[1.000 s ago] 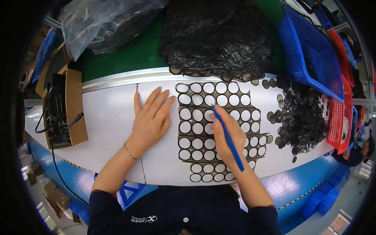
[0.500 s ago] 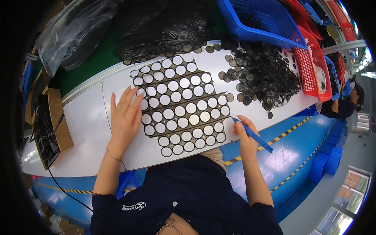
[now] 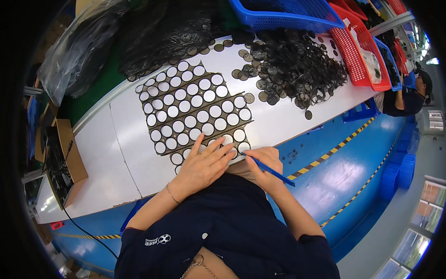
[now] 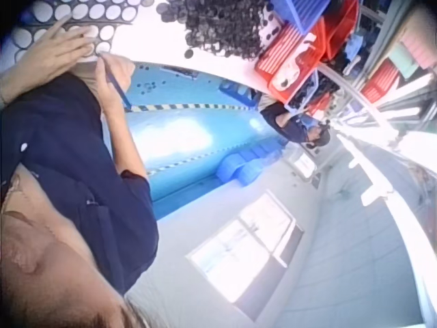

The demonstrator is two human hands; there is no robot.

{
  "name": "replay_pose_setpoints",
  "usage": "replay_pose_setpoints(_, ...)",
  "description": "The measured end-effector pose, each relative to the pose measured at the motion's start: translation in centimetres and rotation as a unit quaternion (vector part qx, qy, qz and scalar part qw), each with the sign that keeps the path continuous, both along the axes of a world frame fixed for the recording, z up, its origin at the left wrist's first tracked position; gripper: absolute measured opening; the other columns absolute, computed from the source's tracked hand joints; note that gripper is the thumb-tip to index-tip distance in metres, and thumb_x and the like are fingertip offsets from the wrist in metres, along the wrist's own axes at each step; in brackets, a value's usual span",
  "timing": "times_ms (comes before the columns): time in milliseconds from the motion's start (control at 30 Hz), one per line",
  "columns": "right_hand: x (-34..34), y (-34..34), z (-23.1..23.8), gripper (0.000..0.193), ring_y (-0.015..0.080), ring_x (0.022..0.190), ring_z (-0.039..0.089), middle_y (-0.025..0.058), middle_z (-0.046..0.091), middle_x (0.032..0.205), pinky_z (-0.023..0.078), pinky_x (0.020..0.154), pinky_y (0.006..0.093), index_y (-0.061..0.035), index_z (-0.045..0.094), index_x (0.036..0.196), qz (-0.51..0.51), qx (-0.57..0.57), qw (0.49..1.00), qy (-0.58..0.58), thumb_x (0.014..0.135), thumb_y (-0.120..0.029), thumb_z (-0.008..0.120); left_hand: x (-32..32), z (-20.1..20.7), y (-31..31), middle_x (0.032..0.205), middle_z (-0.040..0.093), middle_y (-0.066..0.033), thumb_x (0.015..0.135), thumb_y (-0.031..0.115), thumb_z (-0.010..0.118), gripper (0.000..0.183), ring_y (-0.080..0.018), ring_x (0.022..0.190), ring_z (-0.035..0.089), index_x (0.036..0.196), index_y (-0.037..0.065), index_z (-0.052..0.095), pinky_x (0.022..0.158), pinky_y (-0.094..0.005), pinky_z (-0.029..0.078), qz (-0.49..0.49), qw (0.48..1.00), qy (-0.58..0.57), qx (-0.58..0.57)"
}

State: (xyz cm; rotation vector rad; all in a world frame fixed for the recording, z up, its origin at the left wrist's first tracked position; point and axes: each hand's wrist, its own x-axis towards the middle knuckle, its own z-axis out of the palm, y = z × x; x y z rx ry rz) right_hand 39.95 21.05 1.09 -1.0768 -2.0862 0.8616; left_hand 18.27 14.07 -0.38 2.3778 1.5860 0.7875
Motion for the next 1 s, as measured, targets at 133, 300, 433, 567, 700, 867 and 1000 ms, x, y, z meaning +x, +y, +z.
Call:
replay_pose_setpoints(133, 0.1, 0.0, 0.0, 0.015, 0.0203, 0.084, 0.064, 0.0049, 0.070, 0.087, 0.042, 0.084, 0.0343, -0.0072, 0.074, 0.097, 0.019, 0.022, 0.999, -0.024, 0.082, -0.008, 0.072, 0.2, 0.2, 0.0, 0.139, 0.056, 0.0021, 0.087, 0.025, 0.070, 0.042, -0.0202, 0.137, 0.045, 0.128, 0.019, 0.063, 0.116, -0.0596, 0.025, -0.004, 1.000, 0.011, -0.013)
replay_pose_setpoints(300, 0.0, 0.1, -0.1, 0.017, 0.0203, 0.084, 0.064, 0.0044, 0.070, 0.086, 0.042, 0.083, 0.0346, -0.0077, 0.073, 0.099, 0.033, 0.049, 0.998, -0.038, 0.082, -0.008, 0.072, 0.3, 0.1, -0.1, 0.142, 0.054, 0.0026, 0.086, 0.028, 0.070, 0.044, -0.0195, 0.139, 0.041, 0.130, 0.024, 0.062, 0.116, -0.0622, 0.023, -0.005, 0.999, 0.035, -0.023)
replay_pose_setpoints(433, -0.1, 0.0, 0.0, 0.018, 0.0201, 0.083, 0.063, 0.0039, 0.069, 0.086, 0.042, 0.083, 0.0346, -0.0079, 0.073, 0.100, 0.040, 0.058, 0.997, -0.035, 0.081, -0.007, 0.072, 0.3, 0.1, 0.0, 0.143, 0.053, 0.0024, 0.086, 0.028, 0.071, 0.045, -0.0193, 0.140, 0.041, 0.129, 0.024, 0.062, 0.116, -0.0624, 0.023, -0.006, 0.999, 0.038, -0.022)
replay_pose_setpoints(567, -0.2, 0.0, 0.2, 0.018, 0.0201, 0.084, 0.063, 0.0039, 0.069, 0.086, 0.042, 0.083, 0.0346, -0.0080, 0.073, 0.100, 0.038, 0.048, 0.997, -0.038, 0.081, -0.007, 0.072, 0.3, 0.0, -0.1, 0.142, 0.053, 0.0014, 0.085, 0.028, 0.071, 0.044, -0.0198, 0.140, 0.041, 0.128, 0.024, 0.062, 0.115, -0.0624, 0.024, -0.003, 0.999, 0.036, -0.018)
replay_pose_setpoints(700, -0.1, 0.0, 0.1, 0.018, 0.0203, 0.084, 0.064, 0.0040, 0.069, 0.086, 0.042, 0.084, 0.0347, -0.0080, 0.073, 0.100, 0.033, 0.038, 0.998, -0.029, 0.081, -0.007, 0.072, 0.2, 0.2, -0.1, 0.142, 0.053, 0.0012, 0.085, 0.027, 0.072, 0.044, -0.0197, 0.139, 0.041, 0.128, 0.024, 0.062, 0.115, -0.0625, 0.024, -0.005, 0.999, 0.030, -0.024)
replay_pose_setpoints(867, -0.1, -0.1, -0.2, 0.020, 0.0212, 0.087, 0.063, 0.0053, 0.069, 0.090, 0.042, 0.084, 0.0354, -0.0085, 0.073, 0.101, 0.043, 0.044, 0.997, -0.044, 0.081, -0.009, 0.073, 0.2, 0.4, -0.2, 0.140, 0.054, -0.0001, 0.086, 0.024, 0.070, 0.041, -0.0208, 0.137, 0.044, 0.126, 0.020, 0.063, 0.115, -0.0605, 0.026, -0.005, 1.000, 0.022, -0.021)
replay_pose_setpoints(1000, -0.6, -0.4, 0.0, 0.023, 0.0238, 0.096, 0.063, 0.0077, 0.069, 0.103, 0.041, 0.089, 0.0386, -0.0092, 0.073, 0.104, 0.069, 0.127, 0.986, -0.078, 0.081, -0.009, 0.072, 1.2, -0.2, -1.4, 0.137, 0.057, -0.0054, 0.087, 0.017, 0.065, 0.035, -0.0211, 0.135, 0.048, 0.122, 0.010, 0.065, 0.115, -0.0517, 0.032, -0.046, 0.999, 0.027, -0.006)
